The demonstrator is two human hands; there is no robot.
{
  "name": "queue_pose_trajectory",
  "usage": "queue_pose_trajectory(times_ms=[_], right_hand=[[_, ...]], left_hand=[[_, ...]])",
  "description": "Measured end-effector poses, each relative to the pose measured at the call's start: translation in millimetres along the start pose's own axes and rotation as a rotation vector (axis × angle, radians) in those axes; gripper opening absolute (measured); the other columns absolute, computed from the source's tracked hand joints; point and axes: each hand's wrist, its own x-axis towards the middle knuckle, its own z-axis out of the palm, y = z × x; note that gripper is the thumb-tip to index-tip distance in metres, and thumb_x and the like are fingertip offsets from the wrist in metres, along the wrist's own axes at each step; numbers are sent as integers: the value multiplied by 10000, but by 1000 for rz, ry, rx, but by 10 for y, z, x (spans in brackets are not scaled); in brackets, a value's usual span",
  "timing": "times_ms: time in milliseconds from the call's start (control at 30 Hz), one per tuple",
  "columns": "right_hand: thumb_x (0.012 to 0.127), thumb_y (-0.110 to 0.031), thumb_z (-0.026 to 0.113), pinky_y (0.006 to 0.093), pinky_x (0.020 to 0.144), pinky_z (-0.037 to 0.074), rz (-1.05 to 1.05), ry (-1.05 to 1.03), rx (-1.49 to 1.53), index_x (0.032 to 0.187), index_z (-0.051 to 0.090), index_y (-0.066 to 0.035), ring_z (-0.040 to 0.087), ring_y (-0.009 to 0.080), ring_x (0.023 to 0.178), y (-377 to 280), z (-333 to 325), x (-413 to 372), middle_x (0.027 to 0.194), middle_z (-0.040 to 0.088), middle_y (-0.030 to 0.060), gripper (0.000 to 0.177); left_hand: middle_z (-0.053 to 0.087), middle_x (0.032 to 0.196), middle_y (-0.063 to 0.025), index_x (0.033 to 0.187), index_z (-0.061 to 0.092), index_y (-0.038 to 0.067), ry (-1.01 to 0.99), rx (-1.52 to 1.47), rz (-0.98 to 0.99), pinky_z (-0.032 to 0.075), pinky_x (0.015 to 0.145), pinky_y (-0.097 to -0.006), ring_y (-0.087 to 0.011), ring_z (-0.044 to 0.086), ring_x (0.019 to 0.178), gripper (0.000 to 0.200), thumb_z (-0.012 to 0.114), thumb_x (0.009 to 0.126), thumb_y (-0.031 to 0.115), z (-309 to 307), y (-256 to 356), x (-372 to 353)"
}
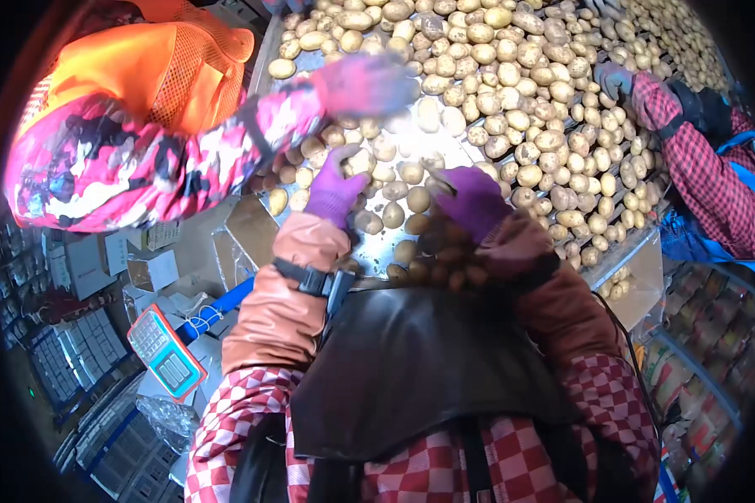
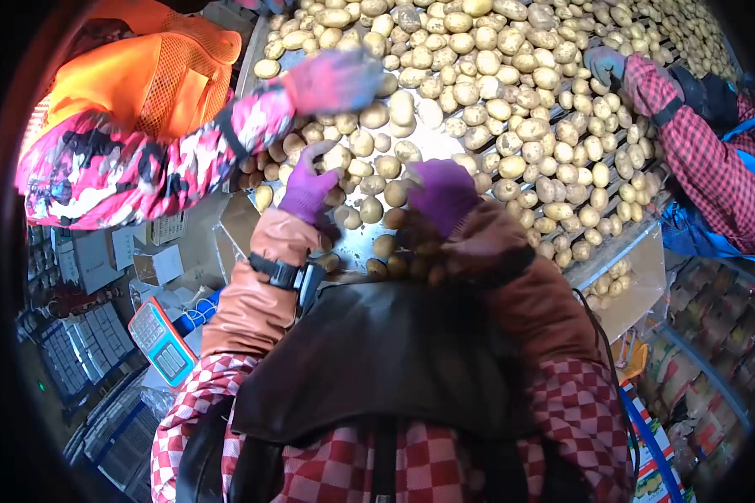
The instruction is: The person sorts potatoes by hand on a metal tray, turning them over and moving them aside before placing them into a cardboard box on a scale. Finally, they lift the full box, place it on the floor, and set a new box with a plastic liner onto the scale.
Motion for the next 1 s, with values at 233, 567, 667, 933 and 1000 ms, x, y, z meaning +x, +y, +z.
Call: queue_pose_trajectory(times_ms=[233,567,667,933,1000], right_hand=[[941,-332,624,321,877,498,355,-296,1401,1462,374,-134,586,218,1101,-356,-137,-415,1287,537,102,611],[886,-45,657,308,842,516,133,-31,1368,1411,397,-27,616,194,1054,-166,-45,-756,1270,576,134,586],[916,-65,626,323,777,549,231,34,1651,1362,430,-49,633,231,1015,-74,-23,-918,1269,577,163,488],[842,44,687,320,945,519,183,49,1016,1310,474,-35,599,225,1132,164,-26,-1513,1309,535,131,520],[862,-10,675,312,949,504,20,24,1049,1367,429,-61,597,211,1122,164,63,-1576,1372,475,97,564]], left_hand=[[681,1083,-45,1226,640,51,-323,240,174,518,795,-262,-113,628,897,466,749,795,190,452,129,-547],[670,1004,-185,1073,658,131,238,1421,412,528,748,-466,-377,657,895,293,665,804,247,704,107,343],[674,1010,-186,1079,659,126,135,1493,255,529,762,-460,-371,660,905,317,676,787,248,655,114,466],[698,981,-174,1092,660,97,23,878,400,530,833,-406,-314,676,954,383,681,781,319,193,-46,529],[699,991,-105,1191,620,97,1,506,229,528,797,-316,-193,664,878,368,681,856,237,659,403,-334]])
